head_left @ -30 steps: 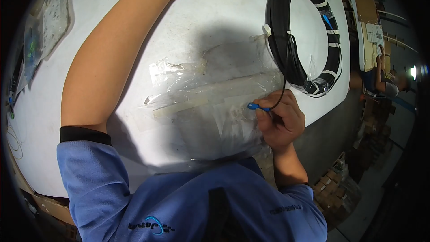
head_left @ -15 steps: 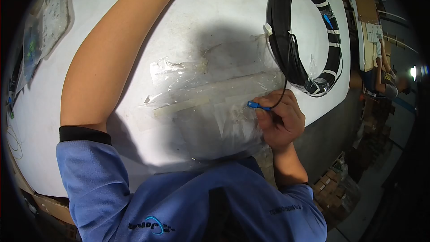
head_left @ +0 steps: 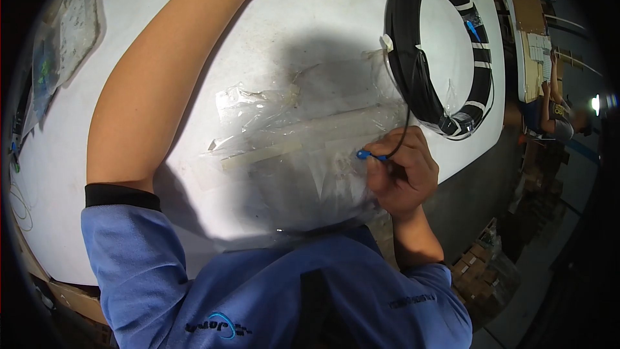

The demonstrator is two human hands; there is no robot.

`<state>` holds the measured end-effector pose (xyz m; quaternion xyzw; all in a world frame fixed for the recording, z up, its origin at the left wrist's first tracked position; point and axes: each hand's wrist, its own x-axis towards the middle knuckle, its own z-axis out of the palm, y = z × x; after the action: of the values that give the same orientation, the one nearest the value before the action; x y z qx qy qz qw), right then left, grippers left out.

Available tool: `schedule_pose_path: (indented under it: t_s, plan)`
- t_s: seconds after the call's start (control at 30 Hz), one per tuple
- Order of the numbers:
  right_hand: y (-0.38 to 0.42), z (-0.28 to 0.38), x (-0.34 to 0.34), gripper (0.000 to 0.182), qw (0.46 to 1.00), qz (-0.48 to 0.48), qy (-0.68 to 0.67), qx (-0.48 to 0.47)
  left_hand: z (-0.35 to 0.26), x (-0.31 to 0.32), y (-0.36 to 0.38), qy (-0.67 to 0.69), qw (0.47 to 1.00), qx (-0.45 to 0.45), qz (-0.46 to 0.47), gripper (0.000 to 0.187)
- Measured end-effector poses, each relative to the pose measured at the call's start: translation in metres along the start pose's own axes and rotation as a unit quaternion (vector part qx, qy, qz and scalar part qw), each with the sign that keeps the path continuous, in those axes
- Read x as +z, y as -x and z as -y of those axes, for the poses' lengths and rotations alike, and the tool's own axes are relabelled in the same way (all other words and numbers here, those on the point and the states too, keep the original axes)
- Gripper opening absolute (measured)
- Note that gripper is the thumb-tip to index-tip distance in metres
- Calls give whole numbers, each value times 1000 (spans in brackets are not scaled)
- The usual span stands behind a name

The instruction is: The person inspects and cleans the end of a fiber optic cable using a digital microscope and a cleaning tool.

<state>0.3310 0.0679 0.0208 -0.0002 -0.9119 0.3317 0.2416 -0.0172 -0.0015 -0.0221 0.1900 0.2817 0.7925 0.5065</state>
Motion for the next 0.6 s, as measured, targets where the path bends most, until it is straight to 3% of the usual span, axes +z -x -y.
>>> schedule_pose_path:
  t_s: [0.6]
  plan:
    - [-1, 1, 1, 17, 1000, 10, 12, -12, 0, 0, 1, 1, 1000, -4, -4, 76]
